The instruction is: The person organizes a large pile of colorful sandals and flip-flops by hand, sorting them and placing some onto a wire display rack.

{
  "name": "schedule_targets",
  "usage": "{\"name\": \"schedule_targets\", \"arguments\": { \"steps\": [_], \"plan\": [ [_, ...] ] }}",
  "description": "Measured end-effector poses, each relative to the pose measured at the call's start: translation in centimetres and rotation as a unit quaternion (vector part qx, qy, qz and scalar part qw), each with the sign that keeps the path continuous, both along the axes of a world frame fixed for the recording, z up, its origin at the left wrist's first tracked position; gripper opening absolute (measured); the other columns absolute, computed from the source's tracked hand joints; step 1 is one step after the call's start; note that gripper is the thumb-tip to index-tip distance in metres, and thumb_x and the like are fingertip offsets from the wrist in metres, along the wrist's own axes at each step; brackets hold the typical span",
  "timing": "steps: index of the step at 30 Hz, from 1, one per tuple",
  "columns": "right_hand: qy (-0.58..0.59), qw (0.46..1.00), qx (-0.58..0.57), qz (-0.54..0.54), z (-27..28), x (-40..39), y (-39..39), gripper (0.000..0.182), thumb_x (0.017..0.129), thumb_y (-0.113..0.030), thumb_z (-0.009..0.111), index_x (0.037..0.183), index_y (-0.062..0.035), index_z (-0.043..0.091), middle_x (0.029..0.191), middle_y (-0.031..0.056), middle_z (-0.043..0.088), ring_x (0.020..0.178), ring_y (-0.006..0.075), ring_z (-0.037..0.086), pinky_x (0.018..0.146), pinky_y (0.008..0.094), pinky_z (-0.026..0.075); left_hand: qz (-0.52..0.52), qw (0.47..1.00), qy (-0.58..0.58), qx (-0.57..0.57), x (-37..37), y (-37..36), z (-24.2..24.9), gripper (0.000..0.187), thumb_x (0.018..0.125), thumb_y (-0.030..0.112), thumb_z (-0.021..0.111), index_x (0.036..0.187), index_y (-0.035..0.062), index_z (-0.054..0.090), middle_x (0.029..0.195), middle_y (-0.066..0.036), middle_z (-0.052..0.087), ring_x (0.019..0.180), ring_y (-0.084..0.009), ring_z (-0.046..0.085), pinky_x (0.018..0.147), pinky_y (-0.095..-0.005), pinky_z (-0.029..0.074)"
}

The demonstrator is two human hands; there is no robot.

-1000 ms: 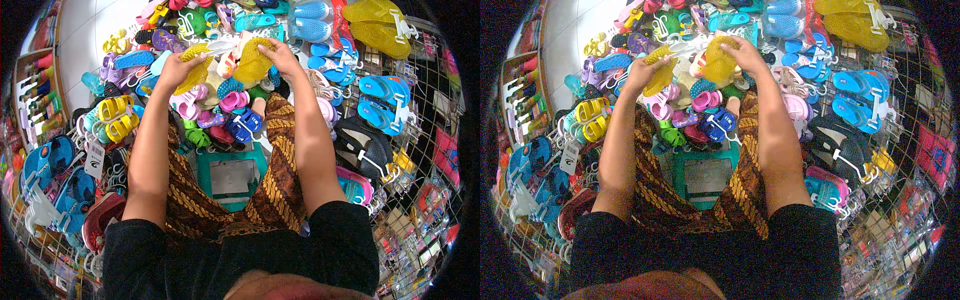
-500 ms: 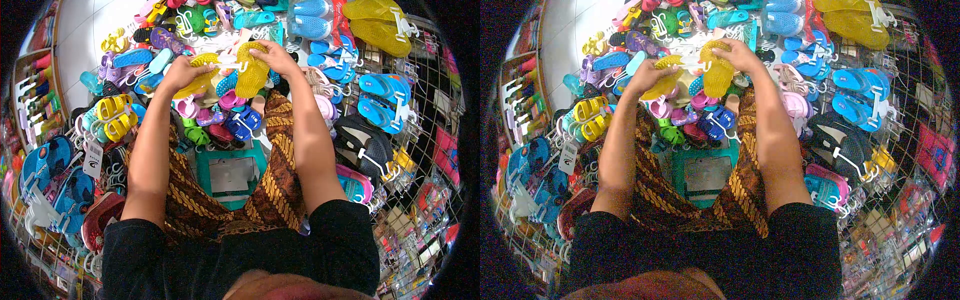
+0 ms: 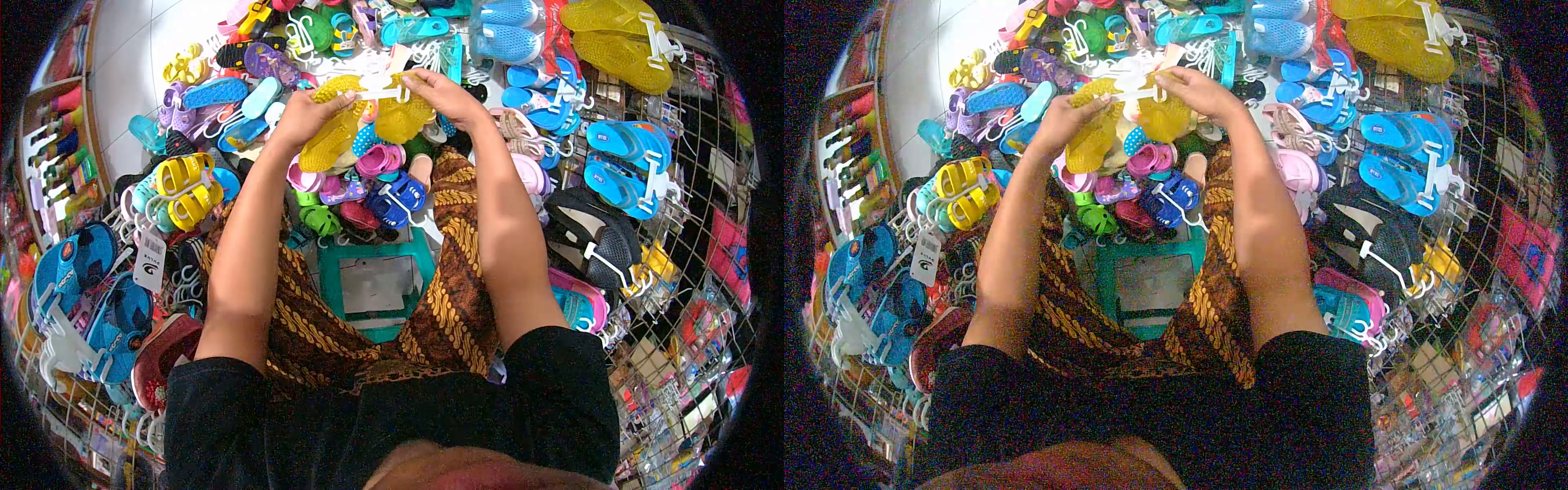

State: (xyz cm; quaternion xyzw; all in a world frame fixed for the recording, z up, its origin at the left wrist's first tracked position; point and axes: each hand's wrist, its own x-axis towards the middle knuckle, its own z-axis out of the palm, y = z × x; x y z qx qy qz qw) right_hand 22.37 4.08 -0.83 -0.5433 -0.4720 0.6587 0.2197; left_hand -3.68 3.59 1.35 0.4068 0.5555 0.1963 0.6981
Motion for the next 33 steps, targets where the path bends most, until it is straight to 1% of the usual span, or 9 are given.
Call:
{"name": "schedule_targets", "arguments": {
  "steps": [4, 10, 11, 15, 19, 22, 25, 29, 33],
  "plan": [
    [-0.083, 0.991, 0.088, 0.055, 1.3, -0.2, 0.4, 0.042, 0.087, -0.034, 0.062, 0.118, -0.0061, 0.060, 0.115, 0.0063, 0.061, 0.101, 0.0156, 0.057, 0.087, 0.0304, 0.045, -0.051, 0.997, 0.042, 0.031, -0.5, 0.3, -1.1, 0.033, 0.082, 0.028, 0.071, 0.097, -0.0013, 0.068, 0.079, -0.004, 0.067, 0.066, -0.0096, 0.060, 0.060, -0.0266, 0.048],
    [-0.143, 0.938, 0.305, 0.083, 4.2, -2.7, 0.2, 0.028, 0.086, -0.029, 0.063, 0.102, -0.0071, 0.067, 0.097, 0.0103, 0.067, 0.092, 0.0205, 0.062, 0.084, 0.0327, 0.046, -0.058, 0.992, 0.045, 0.099, -0.5, 0.4, -1.3, 0.034, 0.081, 0.027, 0.072, 0.097, -0.0022, 0.068, 0.077, -0.005, 0.068, 0.066, -0.0075, 0.058, 0.060, -0.0247, 0.047],
    [-0.132, 0.933, 0.324, 0.080, 4.6, -3.0, 0.2, 0.024, 0.086, -0.027, 0.061, 0.097, -0.0066, 0.068, 0.091, 0.0124, 0.067, 0.088, 0.0268, 0.062, 0.082, 0.0351, 0.046, -0.050, 0.993, 0.029, 0.104, -0.4, 0.2, -1.4, 0.033, 0.081, 0.026, 0.072, 0.097, -0.0022, 0.068, 0.077, -0.004, 0.068, 0.066, -0.0074, 0.058, 0.060, -0.0244, 0.047],
    [-0.208, 0.898, 0.368, 0.121, 5.2, -2.6, 0.0, 0.024, 0.087, -0.027, 0.062, 0.096, -0.0058, 0.067, 0.094, 0.0126, 0.066, 0.089, 0.0286, 0.061, 0.082, 0.0356, 0.046, -0.045, 0.995, 0.022, 0.087, -0.3, -0.1, 0.1, 0.032, 0.081, 0.025, 0.072, 0.094, -0.0039, 0.068, 0.076, -0.004, 0.067, 0.064, -0.0076, 0.058, 0.057, -0.0238, 0.046],
    [-0.243, 0.880, 0.390, 0.122, 6.8, -2.7, -1.8, 0.022, 0.087, -0.026, 0.061, 0.093, -0.0058, 0.068, 0.090, 0.0132, 0.066, 0.084, 0.0298, 0.062, 0.075, 0.0352, 0.048, -0.018, 0.994, 0.004, 0.109, -0.3, -0.6, 0.1, 0.032, 0.080, 0.027, 0.073, 0.091, -0.0028, 0.069, 0.076, -0.005, 0.067, 0.064, -0.0094, 0.060, 0.056, -0.0250, 0.048],
    [-0.256, 0.924, 0.273, 0.081, 7.9, -2.3, -4.3, 0.025, 0.089, -0.028, 0.058, 0.095, -0.0049, 0.066, 0.078, 0.0116, 0.066, 0.074, 0.0237, 0.063, 0.069, 0.0343, 0.048, 0.015, 0.996, -0.052, 0.077, 0.6, -2.5, 2.0, 0.033, 0.080, 0.029, 0.073, 0.091, -0.0019, 0.068, 0.078, -0.005, 0.067, 0.065, -0.0105, 0.061, 0.058, -0.0264, 0.049],
    [-0.149, 0.977, 0.151, 0.021, 8.3, -2.4, -7.5, 0.032, 0.089, -0.034, 0.057, 0.093, -0.0034, 0.065, 0.083, 0.0158, 0.066, 0.075, 0.0254, 0.064, 0.069, 0.0354, 0.048, 0.034, 0.993, -0.022, 0.113, 1.7, -4.9, 3.9, 0.033, 0.081, 0.030, 0.073, 0.093, 0.0004, 0.067, 0.080, -0.004, 0.066, 0.066, -0.0131, 0.062, 0.060, -0.0287, 0.050],
    [-0.225, 0.958, 0.178, 0.005, 10.8, -1.5, -11.3, 0.036, 0.090, -0.037, 0.056, 0.096, -0.0026, 0.065, 0.089, 0.0131, 0.067, 0.079, 0.0211, 0.062, 0.074, 0.0339, 0.048, 0.120, 0.989, -0.068, 0.054, 3.2, -9.0, 8.5, 0.035, 0.082, 0.031, 0.071, 0.097, 0.0003, 0.066, 0.084, -0.005, 0.066, 0.067, -0.0151, 0.062, 0.061, -0.0304, 0.051],
    [-0.068, 0.973, 0.212, -0.061, 12.2, -0.2, -15.3, 0.040, 0.088, -0.039, 0.060, 0.104, -0.0024, 0.062, 0.098, 0.0123, 0.066, 0.084, 0.0197, 0.062, 0.078, 0.0328, 0.047, 0.162, 0.971, -0.174, -0.015, 3.2, -10.8, 8.3, 0.035, 0.083, 0.031, 0.070, 0.099, 0.0004, 0.064, 0.086, -0.007, 0.066, 0.070, -0.0169, 0.063, 0.063, -0.0323, 0.052]
  ]
}}
